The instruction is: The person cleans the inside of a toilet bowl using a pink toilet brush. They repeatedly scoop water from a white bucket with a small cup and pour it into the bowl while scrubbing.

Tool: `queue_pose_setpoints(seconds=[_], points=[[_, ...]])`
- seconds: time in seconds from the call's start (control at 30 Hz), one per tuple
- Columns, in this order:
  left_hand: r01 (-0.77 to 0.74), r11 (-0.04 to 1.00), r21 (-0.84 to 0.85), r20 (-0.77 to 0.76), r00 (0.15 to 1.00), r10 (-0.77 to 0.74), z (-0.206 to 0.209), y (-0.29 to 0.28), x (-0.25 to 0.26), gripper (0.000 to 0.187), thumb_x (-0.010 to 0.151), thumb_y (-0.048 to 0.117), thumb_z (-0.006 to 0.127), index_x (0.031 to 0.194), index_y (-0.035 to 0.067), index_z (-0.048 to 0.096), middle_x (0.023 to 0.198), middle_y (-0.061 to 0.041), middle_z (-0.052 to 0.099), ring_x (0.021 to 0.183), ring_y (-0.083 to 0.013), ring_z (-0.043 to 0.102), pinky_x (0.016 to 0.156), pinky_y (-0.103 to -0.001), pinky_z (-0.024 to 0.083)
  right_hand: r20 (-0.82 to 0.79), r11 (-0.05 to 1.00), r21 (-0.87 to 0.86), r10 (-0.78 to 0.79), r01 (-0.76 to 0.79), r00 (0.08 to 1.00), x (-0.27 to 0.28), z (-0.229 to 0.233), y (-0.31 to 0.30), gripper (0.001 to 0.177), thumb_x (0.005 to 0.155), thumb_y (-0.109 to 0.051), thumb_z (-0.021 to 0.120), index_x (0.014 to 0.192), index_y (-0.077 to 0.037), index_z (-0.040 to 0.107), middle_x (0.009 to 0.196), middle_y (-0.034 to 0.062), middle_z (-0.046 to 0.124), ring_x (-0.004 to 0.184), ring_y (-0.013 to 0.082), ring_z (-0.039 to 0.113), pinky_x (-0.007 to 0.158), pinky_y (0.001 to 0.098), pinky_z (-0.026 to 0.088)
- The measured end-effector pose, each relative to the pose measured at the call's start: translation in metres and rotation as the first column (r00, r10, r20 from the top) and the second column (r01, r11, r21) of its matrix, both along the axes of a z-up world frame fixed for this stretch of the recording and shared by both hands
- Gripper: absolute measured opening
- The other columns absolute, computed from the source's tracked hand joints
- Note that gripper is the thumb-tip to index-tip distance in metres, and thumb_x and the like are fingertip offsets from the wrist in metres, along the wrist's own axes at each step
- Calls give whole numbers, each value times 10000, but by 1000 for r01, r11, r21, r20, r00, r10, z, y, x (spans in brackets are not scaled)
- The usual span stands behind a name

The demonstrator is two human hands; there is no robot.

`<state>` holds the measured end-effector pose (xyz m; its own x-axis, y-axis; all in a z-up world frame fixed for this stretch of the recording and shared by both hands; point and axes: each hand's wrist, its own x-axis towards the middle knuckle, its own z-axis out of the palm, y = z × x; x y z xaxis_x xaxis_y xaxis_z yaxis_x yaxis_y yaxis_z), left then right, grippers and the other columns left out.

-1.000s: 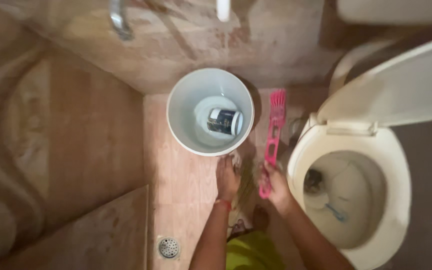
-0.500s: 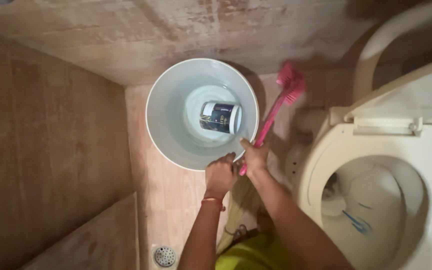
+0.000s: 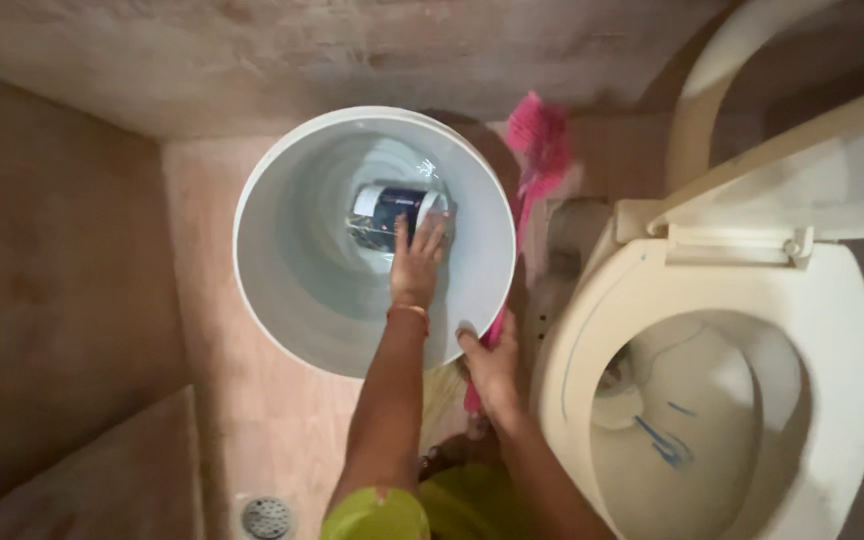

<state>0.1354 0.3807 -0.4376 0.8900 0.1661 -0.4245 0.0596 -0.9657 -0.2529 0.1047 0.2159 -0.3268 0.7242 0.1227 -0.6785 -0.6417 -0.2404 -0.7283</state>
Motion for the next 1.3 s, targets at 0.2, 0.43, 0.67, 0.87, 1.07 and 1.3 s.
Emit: queue_pose_setpoints(seconds=[0.2, 0.43, 0.67, 0.87, 1.07, 1.3], points=[[540, 823, 176, -435, 793, -428, -76, 30, -6, 428, 1050, 233, 521, 1425, 64, 642, 1488, -153, 614, 1450, -418, 477, 1183, -747, 99, 81, 999, 41, 21, -24, 997, -27, -8, -24, 674, 840, -60, 705, 1453, -124, 433, 1024, 58, 663, 697, 119, 610, 494, 278, 498], [433, 898, 71, -468, 810, -354, -142, 16, -62, 393, 1036, 235, 539, 1398, 114, 629, 1455, -91, 581, 1453, -357, 436, 1185, -788, 40, 362, 989, 97, 72, -115, 930, -27, -39, -13, 682, 885, -14, 715, 1506, -50, 437, 1132, 82, 680, 950, 143, 651, 798, 289, 568], [52, 977, -205, -186, 978, -91, -92, 38, -48, 282, 1005, 212, 540, 1199, 158, 738, 1160, -75, 738, 1230, -280, 634, 1153, -741, 224, 328, 991, -12, 131, -135, 936, -27, -24, -8, 585, 949, -66, 677, 1482, -41, 438, 1161, 110, 703, 986, 162, 673, 841, 286, 569], [-312, 774, -550, 192, 855, 481, 15, 73, -46, 159, 953, 227, 638, 1014, 88, 686, 912, -140, 742, 931, -340, 712, 854, -530, 524, 104, 960, -261, 131, -101, 986, 4, 18, 38, 548, 888, -163, 705, 1370, -74, 460, 1074, 80, 623, 798, 212, 664, 436, 351, 561], [-201, 597, -776, 420, 542, 728, 147, 62, -58, 54, 910, 104, 672, 901, 57, 648, 871, -166, 704, 851, -388, 687, 761, -497, 529, 17, 972, -228, 62, -56, 998, 44, 15, 93, 474, 863, -110, 671, 1271, -71, 432, 831, 124, 623, 503, 237, 572, 355, 365, 470], [-245, 661, -709, 571, 349, 743, 313, 30, -112, 143, 886, 143, 702, 955, 33, 642, 978, -162, 721, 939, -332, 688, 922, -506, 488, -203, 977, -210, -9, -35, 979, 41, 54, 96, 289, 1032, -253, 602, 1215, -61, 486, 704, 100, 519, 409, 217, 441, 312, 404, 319]])
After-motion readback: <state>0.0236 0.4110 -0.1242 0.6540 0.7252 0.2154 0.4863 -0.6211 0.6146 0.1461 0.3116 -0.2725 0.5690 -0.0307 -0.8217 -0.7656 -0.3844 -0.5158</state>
